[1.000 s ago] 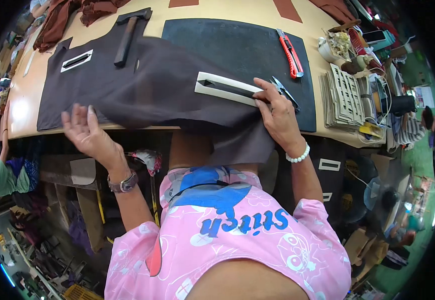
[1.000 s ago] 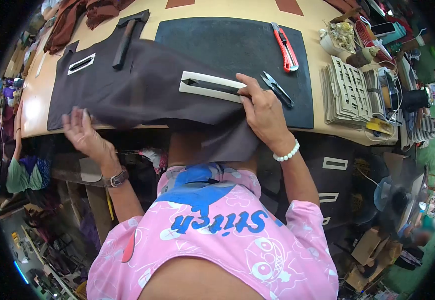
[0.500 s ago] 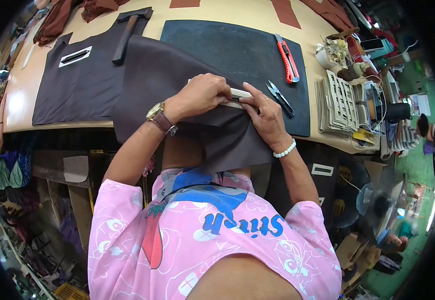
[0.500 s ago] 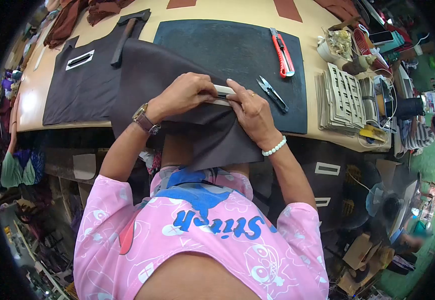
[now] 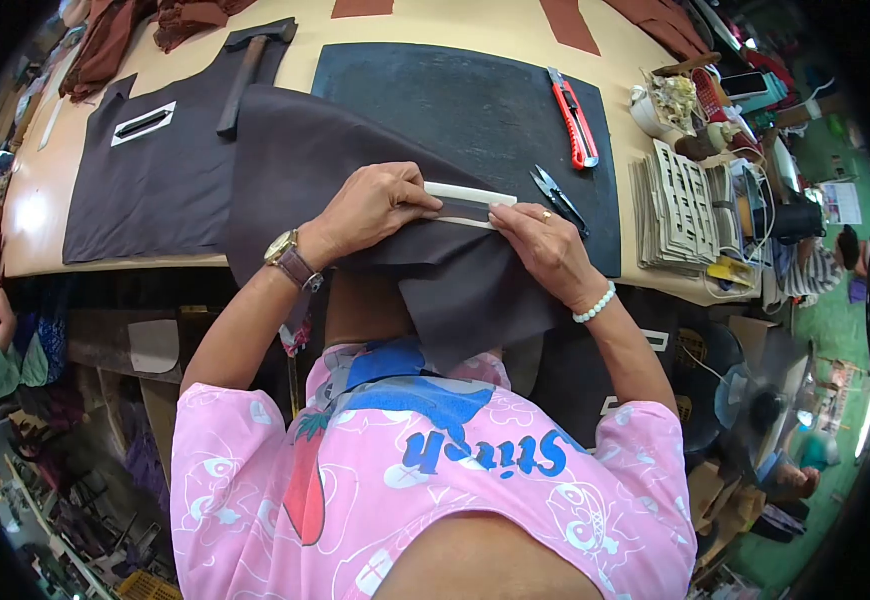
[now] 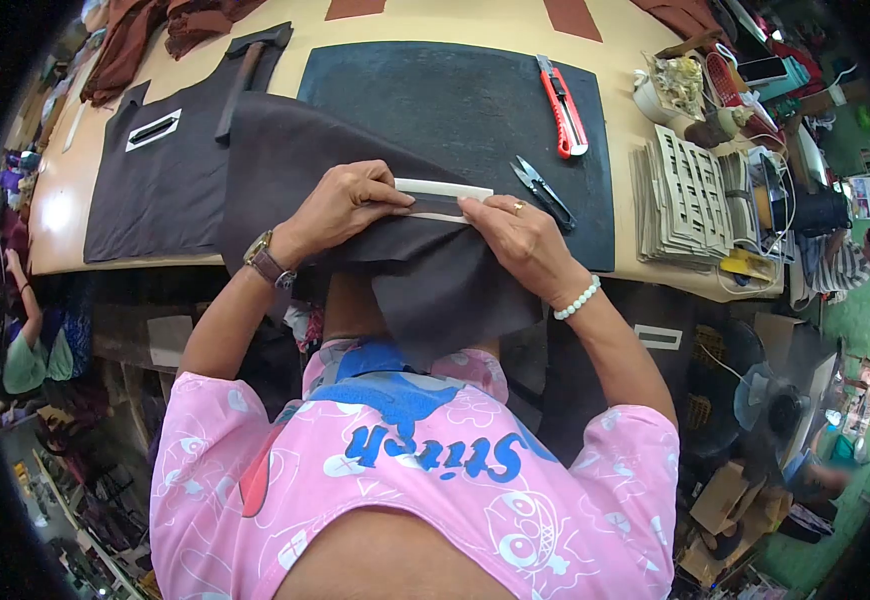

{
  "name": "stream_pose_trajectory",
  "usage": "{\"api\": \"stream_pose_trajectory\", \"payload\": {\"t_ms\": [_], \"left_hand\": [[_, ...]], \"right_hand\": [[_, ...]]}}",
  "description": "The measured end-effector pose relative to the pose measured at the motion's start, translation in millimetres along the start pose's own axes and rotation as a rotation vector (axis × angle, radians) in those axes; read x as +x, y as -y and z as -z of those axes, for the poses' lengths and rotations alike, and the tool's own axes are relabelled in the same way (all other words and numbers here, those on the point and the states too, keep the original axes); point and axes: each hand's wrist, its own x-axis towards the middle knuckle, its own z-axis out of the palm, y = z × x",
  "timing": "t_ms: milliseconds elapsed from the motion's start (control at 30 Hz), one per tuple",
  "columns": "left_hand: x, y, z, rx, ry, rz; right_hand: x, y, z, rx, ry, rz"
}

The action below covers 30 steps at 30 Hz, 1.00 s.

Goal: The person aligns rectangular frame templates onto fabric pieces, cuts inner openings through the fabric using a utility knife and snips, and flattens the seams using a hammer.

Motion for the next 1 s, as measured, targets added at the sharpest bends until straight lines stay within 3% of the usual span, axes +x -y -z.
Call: {"api": "stream_pose_trajectory", "payload": {"t_ms": [200,333,367,500,667,833,1000], "left_hand": [[-2,3,-3,0.035,-0.044,-0.07],[-1,3,-2,0.038,-0.046,-0.1],[-1,4,-3,0.041,-0.049,-0.108],[1,3,-2,0.045,-0.038,-0.106],[-5,1,7,0.198,-0.014,-0.145],[-26,14,34,0.195,-0.029,-0.047],[-27,18,32,0.145,-0.061,-0.06]], "right_hand": [[3,10,4,0.248,-0.002,-0.496],[11,8,-7,-0.095,0.002,-0.34],[6,6,-10,-0.086,0.041,-0.41],[13,7,-23,-0.261,0.06,-0.345],[34,20,-55,-0.343,0.122,-0.36],[13,14,-38,-0.36,0.168,-0.543],[41,30,-61,-0.365,0.169,-0.473]]}}
